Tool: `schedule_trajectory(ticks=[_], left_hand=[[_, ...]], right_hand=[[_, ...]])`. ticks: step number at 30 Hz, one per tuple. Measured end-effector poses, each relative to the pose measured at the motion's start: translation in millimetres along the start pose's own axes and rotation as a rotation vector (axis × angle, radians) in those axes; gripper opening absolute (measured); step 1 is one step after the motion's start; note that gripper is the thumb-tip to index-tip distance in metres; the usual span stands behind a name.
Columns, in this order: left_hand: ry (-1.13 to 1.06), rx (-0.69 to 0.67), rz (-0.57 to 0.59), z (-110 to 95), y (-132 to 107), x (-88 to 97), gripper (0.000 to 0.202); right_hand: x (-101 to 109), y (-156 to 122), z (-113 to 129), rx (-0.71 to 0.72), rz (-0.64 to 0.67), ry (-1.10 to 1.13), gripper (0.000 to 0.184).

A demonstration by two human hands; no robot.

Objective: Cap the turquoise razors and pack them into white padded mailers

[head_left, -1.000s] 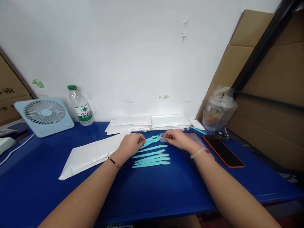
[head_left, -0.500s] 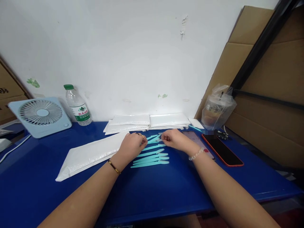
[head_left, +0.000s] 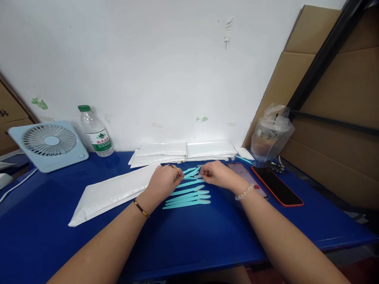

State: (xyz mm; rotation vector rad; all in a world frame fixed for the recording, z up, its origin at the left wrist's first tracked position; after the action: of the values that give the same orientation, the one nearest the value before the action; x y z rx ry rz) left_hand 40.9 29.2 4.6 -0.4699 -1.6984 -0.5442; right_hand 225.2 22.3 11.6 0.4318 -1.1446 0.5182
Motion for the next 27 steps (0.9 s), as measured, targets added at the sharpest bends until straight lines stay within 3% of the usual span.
schedule_trajectory(ticks=[10, 16, 21, 27], left_hand=[[-0.257, 0.004, -0.025, 1, -1, 2.1, 0.02], [-0.296, -0.011, 0.132, -2, -1, -9.6, 0.024], [-0.1, 0.061, 0.025, 10, 2, -11.0, 0.025], [-0.015, 0.084, 0.066, 18, 6, -14.4, 0.017]], right_hand=[[-3, -1, -7, -0.023, 0.01, 0.208, 0.012], [-7, -4, -9, -0.007, 0.187, 0.262, 0.015], [-3, -1, -31, -0.099, -0.004, 0.053, 0.016], [-12, 6, -38, -0.086, -0.004, -0.082, 0.008]])
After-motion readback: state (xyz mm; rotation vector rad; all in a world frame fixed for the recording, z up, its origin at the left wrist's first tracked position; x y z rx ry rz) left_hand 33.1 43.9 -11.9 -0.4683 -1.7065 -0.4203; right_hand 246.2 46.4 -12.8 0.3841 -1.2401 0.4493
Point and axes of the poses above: each hand's wrist, its own y-axis towards the middle knuckle, its own x-axis out of the back of the hand, z = x × y, the point moved 4 cm from there along y, towards the middle knuckle, and after that the axes turned 10 degrees about z, right-handed, at the moved point
